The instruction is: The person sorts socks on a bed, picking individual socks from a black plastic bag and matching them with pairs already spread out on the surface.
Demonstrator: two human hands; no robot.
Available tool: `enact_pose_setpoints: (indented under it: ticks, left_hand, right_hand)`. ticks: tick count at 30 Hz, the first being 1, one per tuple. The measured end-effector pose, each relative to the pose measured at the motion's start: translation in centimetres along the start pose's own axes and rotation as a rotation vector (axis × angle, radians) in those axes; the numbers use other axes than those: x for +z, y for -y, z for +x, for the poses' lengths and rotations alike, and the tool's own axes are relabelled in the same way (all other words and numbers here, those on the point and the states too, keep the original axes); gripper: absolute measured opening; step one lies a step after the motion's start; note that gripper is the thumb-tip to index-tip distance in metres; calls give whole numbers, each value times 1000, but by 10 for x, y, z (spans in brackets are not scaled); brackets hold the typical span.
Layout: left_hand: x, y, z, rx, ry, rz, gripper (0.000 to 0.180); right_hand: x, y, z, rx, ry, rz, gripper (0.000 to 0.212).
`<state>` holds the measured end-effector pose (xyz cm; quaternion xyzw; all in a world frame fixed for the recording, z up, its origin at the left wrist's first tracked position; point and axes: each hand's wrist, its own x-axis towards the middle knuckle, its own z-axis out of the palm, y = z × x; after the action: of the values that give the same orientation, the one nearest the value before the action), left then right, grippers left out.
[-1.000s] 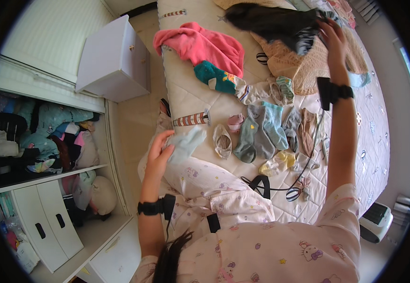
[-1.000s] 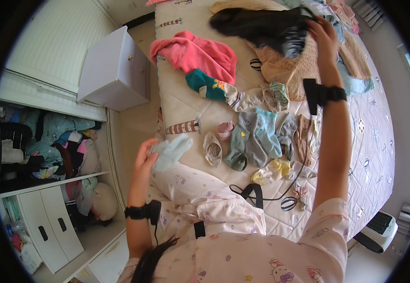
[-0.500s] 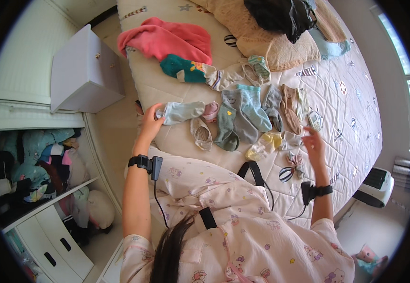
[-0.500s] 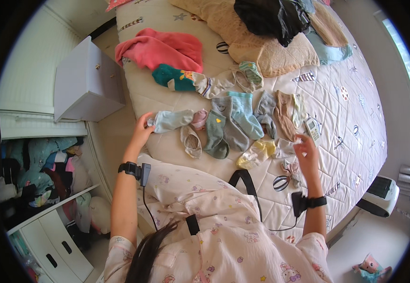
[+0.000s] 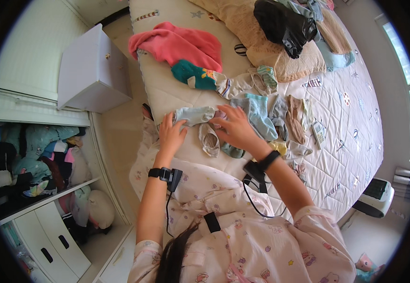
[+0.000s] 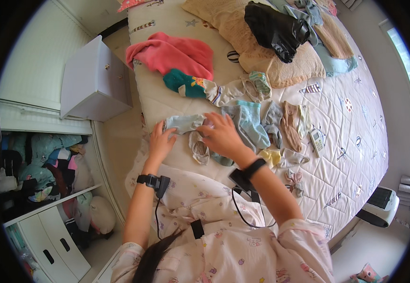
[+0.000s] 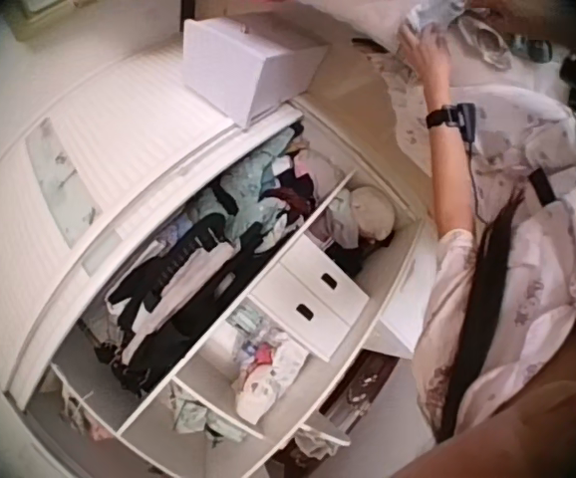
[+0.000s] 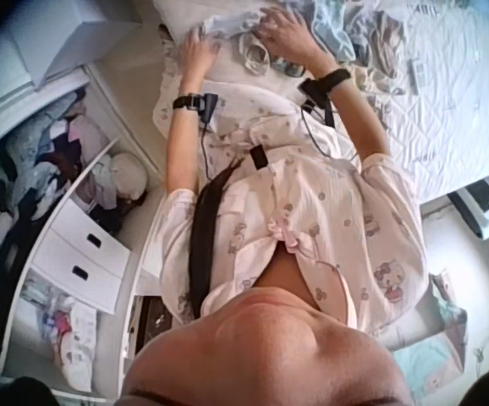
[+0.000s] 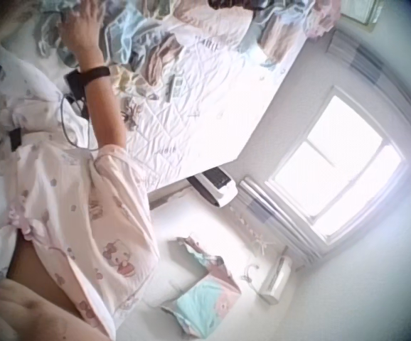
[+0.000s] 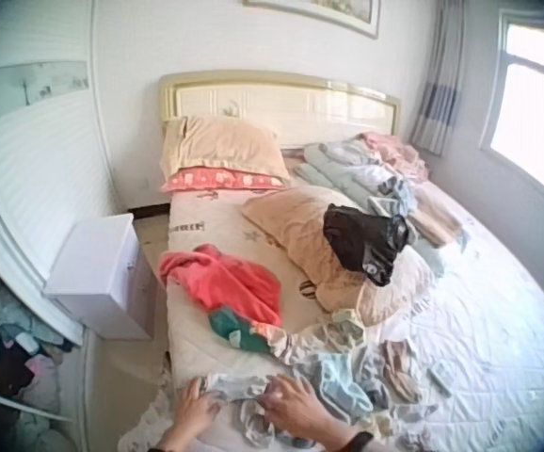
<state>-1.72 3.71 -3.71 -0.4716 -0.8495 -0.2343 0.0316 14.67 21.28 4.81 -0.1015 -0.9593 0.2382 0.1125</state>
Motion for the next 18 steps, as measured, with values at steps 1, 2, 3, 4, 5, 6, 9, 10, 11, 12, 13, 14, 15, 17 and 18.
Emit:
enact_pose_setpoints:
  ticks: [1,2,3,4,5,6,9,10,11,12,13,14,15,17,18]
  left_hand:
    - [1,7,-5,-5,-7,8,18]
    - [7,10,-9,-118,56,-83,19]
    - [7,15,-9,-235,117,-166,21]
    - [7,22,-7,-236,111,-164,21]
    - [4,29,-4,-357,141,-402,22]
    - [1,33,-1,-474,169,-642,25]
    - [-12,25,10,-377,20,-519,30]
    - [-10,22,13,-375,21,-527,30]
    - [-9,21,14,-323,-16,-428,33]
    - [-7,20,14,-270,-53,-330,35]
    - [-6,17,13,-267,-53,-336,35]
    - [-5,15,13,-323,-83,-374,36]
    - [-4,14,12,-380,-114,-411,37]
    - [-7,8,7,-506,-210,-519,37]
    - [-11,5,2,-639,-303,-620,36]
  right_hand:
    - [13,5,16,-59,19,-60,30]
    - [27,1,25,-59,18,-65,30]
    - [41,-4,34,-101,169,-188,33]
    - [53,-9,39,-141,320,-313,35]
    - [60,-9,44,-139,344,-348,35]
    - [65,-10,48,-144,343,-348,35]
    - [71,-15,57,-111,98,-342,34]
    - [70,-13,59,-84,56,-356,33]
    - [69,-10,59,-59,12,-369,32]
    - [69,-9,58,-56,13,-375,32]
    - [68,-9,56,-17,89,-337,32]
    - [67,-10,56,22,159,-302,32]
    - [66,-10,56,7,102,-308,31]
    - [53,-10,48,50,62,-285,31]
    - [46,-10,42,89,26,-253,32]
